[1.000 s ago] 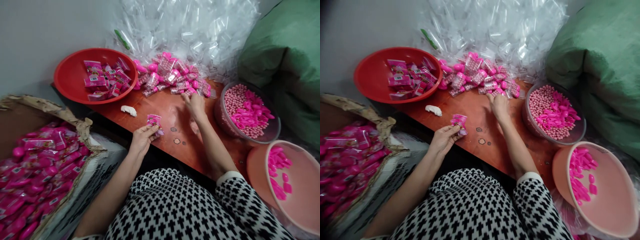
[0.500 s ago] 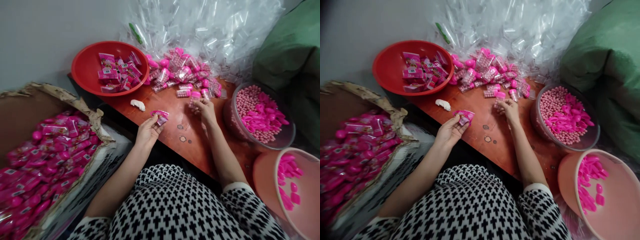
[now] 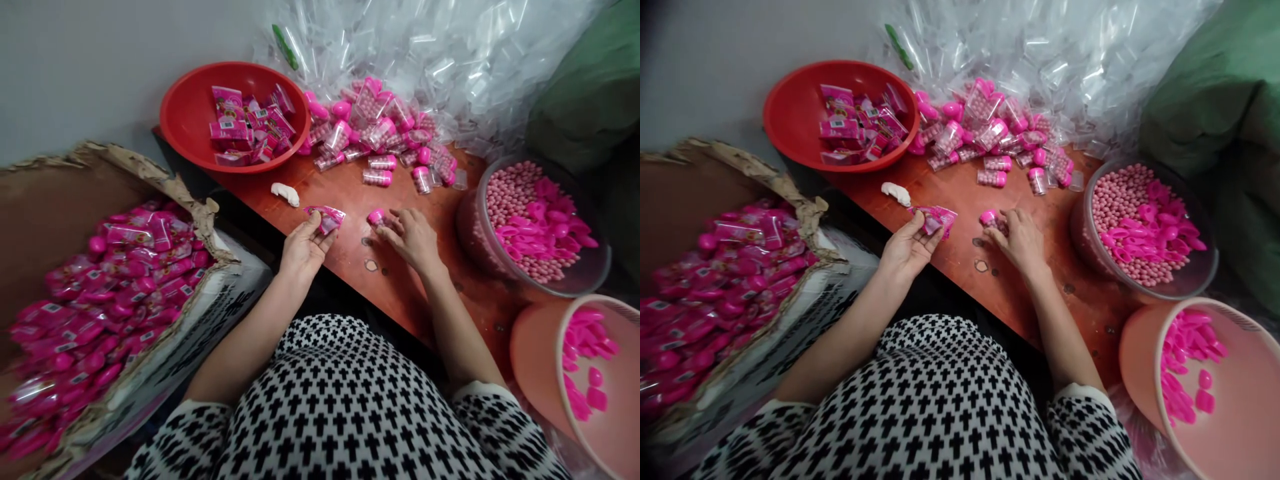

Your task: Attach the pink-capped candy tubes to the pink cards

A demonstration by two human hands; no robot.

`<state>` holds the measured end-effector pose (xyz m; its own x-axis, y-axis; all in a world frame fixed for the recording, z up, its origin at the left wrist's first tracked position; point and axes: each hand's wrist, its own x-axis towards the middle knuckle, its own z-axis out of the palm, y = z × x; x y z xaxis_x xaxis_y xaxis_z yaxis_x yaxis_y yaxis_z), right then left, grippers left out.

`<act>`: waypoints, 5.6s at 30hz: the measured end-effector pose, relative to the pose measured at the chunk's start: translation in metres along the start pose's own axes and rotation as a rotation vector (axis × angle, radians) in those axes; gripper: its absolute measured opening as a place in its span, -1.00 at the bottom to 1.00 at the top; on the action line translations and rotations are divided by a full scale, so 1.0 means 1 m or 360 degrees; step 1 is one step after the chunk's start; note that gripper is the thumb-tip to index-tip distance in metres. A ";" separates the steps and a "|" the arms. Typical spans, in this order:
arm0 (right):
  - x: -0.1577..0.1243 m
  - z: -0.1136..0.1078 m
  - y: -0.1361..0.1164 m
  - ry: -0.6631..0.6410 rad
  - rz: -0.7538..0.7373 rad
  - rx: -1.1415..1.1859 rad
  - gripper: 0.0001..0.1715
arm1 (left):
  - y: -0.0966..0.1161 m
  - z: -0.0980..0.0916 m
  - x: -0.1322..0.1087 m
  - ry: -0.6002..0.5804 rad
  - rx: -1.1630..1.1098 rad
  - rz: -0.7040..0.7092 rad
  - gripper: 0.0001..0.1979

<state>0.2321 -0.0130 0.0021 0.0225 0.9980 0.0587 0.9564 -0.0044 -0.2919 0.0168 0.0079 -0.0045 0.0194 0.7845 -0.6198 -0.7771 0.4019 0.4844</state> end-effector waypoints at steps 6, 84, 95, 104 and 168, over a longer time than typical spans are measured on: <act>0.003 0.003 -0.001 -0.0126 0.0038 -0.0076 -0.47 | -0.001 -0.002 0.002 -0.0008 -0.0021 0.0001 -0.92; -0.016 0.021 -0.086 -0.0167 0.0378 0.2537 -0.56 | 0.038 -0.029 -0.042 -0.0301 0.0297 0.0706 -0.57; -0.010 0.024 -0.066 -0.0206 0.0444 0.2156 -0.53 | -0.003 -0.044 0.038 -0.0378 0.2504 0.1707 -0.70; 0.005 0.041 -0.069 -0.0153 0.0297 0.1975 -0.60 | -0.011 -0.043 0.044 -0.0258 0.2593 0.1885 -0.75; -0.050 0.037 -0.091 -0.0291 0.0325 0.1769 -0.63 | -0.008 0.004 -0.012 -0.0138 -0.0076 -0.0033 -0.86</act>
<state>0.1333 -0.0606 -0.0097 0.0181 0.9796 -0.2000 0.1514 -0.2004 -0.9679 0.0258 -0.0028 0.0014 0.0888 0.8150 -0.5727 -0.8050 0.3973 0.4406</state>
